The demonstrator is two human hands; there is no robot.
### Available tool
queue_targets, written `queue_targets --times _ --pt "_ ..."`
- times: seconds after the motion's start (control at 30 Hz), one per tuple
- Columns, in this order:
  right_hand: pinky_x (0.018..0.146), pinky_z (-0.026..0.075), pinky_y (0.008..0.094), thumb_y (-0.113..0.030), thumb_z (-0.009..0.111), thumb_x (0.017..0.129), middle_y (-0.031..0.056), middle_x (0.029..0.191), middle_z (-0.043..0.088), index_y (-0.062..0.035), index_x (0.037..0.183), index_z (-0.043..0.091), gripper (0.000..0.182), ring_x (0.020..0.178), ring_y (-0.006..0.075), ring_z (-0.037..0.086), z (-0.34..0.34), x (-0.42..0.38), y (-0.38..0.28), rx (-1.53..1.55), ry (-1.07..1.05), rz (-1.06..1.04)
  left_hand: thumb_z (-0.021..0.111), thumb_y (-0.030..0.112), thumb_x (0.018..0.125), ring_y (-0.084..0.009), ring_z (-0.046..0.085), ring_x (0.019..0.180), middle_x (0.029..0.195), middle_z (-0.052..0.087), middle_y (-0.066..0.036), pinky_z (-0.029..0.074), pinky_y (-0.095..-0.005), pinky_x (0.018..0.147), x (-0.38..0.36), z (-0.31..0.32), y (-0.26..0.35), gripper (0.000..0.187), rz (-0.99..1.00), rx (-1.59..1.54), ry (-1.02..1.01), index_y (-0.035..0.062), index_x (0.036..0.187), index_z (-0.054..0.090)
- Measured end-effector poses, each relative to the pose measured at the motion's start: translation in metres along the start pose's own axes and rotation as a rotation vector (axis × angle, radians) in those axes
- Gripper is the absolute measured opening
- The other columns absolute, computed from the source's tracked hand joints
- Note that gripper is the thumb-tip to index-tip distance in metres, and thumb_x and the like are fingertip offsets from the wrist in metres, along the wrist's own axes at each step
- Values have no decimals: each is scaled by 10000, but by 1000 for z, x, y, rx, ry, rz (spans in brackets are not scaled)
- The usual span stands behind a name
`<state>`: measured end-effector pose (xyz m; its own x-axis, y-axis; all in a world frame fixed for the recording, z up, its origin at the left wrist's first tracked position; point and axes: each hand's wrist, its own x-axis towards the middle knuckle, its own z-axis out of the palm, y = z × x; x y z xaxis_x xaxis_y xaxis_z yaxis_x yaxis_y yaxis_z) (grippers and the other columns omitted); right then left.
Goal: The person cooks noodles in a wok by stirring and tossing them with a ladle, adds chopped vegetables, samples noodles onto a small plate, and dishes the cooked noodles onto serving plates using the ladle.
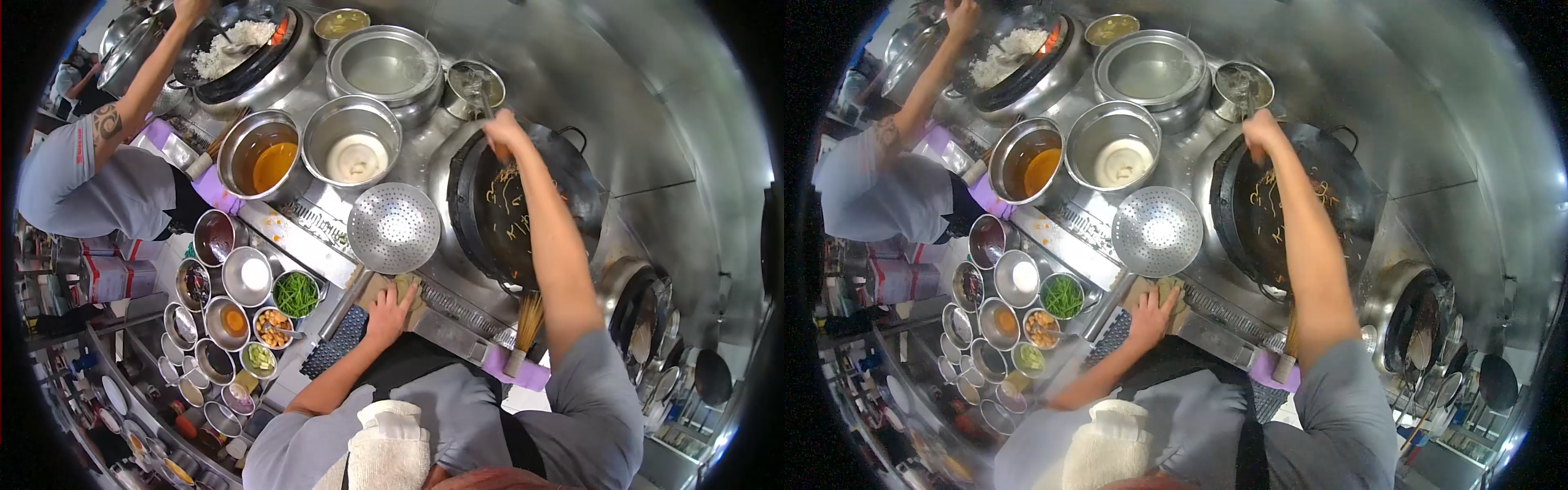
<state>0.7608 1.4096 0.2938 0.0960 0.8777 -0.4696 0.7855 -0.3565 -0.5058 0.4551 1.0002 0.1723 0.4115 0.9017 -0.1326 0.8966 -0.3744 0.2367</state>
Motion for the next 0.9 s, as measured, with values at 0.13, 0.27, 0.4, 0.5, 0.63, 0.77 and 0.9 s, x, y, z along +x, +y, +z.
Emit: queue_targets --times 0.13,0.27,0.4,0.5,0.63,0.77,0.9 --pt "947 512 513 -69 538 881 367 1061 654 110 1349 469 506 1034 492 647 50 -92 -22 -101 496 -201 602 188 858 -302 545 1040 1378 502 -176 493 -411 713 5 5 0 774 -2 35 27 298 1574 331" --pt "590 552 444 -147 619 917 193 722 661 123 1139 577 353 596 316 670 74 -99 -66 474 161 -204 587 182 866 -303 544 1037 1373 505 -177 492 -417 704 7 2 1 758 7 3 2 296 1572 337" --pt "420 411 286 -90 543 986 -15 623 470 -4 960 571 94 450 100 465 69 -66 -64 1606 -598 32 595 165 859 -319 542 1042 1363 512 -182 494 -429 706 5 7 0 752 10 -33 44 285 1563 360" --pt "418 429 218 -93 511 1008 4 767 507 105 1153 465 250 491 31 484 65 -94 -48 1997 -852 -78 670 154 789 -371 533 1060 1349 504 -212 494 -465 764 -1 11 -3 787 4 -175 89 230 1531 419" --pt "416 438 219 -67 455 1010 13 752 492 149 1252 443 325 472 37 485 33 -175 -26 2070 -869 -149 667 160 807 -350 538 1082 1365 510 -195 479 -471 835 -8 8 4 797 -17 -102 54 248 1548 388" --pt "429 452 234 -59 382 1028 29 776 452 173 1348 399 395 474 45 479 -1 -268 12 2033 -876 -308 705 129 783 -364 533 1121 1336 520 -189 461 -480 908 -20 -10 14 795 -22 -110 283 187 1522 418" --pt "435 460 242 -87 395 1034 18 783 455 131 1351 443 387 488 43 464 -20 -341 66 1843 -760 -258 718 97 781 -391 540 1157 1261 552 -198 469 -474 949 -86 -4 13 697 22 -409 272 85 1437 483"
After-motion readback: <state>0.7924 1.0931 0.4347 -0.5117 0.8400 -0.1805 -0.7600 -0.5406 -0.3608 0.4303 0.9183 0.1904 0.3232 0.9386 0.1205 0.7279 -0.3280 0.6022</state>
